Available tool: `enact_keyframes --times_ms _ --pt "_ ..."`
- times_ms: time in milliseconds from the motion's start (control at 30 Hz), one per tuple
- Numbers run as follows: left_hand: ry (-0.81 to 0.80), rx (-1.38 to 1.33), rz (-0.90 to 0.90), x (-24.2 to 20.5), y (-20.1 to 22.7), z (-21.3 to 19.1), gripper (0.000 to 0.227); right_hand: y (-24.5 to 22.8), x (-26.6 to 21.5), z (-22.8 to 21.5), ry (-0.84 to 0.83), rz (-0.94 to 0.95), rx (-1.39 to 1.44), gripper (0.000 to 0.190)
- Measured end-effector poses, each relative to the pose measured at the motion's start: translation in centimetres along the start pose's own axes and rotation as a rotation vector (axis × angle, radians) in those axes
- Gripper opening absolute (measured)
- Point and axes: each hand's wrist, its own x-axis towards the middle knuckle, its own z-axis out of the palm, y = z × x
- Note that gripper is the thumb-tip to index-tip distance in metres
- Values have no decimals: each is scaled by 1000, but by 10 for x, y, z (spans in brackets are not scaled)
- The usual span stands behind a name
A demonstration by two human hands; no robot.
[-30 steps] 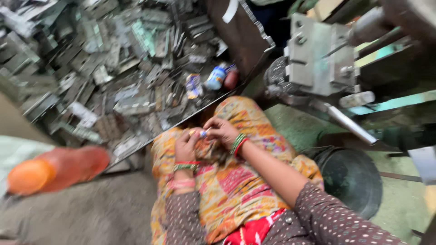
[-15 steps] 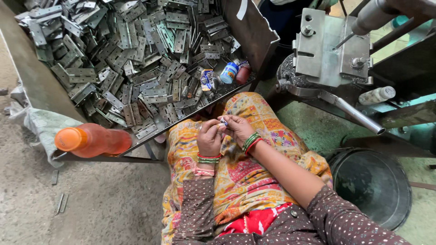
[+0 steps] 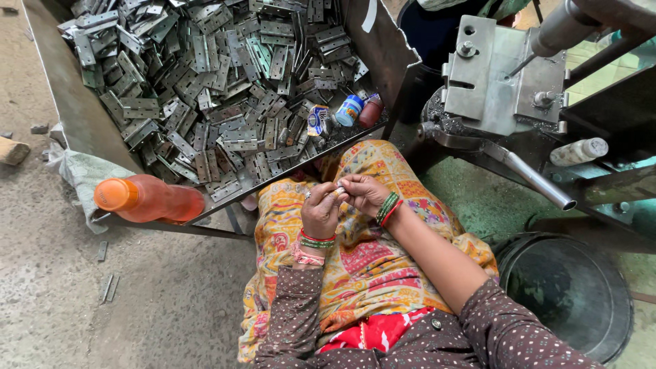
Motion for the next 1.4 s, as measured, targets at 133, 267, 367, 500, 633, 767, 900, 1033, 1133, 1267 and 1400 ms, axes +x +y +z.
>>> enact_keyframes --times_ms 133,267,367,500,633,767,900,1033,1133,1267,1400 --pt "-25 -14 -32 -2 1 1 17 -6 -4 6 14 30 6 18" --pt "-13 9 44 -6 2 2 17 -11 -7 10 -70 10 6 25" --pt "8 -44 -17 -7 1 3 17 -11 -6 11 -72 -5 -53 24" --pt "60 -130 -138 -10 -4 8 19 -3 -2 13 -22 -132 -211 21" --pt "102 -332 -348 -14 -9 14 13 1 -1 16 -38 -208 -227 23" --pt "112 -126 -187 -14 -13 11 17 4 -1 19 66 -106 -115 19" --pt "63 -115 -141 -11 -12 7 17 6 -1 15 147 -27 -72 14" --pt "34 -15 -60 -8 -10 3 20 12 2 8 170 -20 -105 16" --pt "22 44 -1 -4 -9 1 20 14 3 3 167 35 -33 19" --pt "24 75 24 -3 -7 1 20 14 3 1 174 -23 -54 14" --pt "3 84 -2 -3 -10 4 19 13 4 0 192 -71 -99 12"
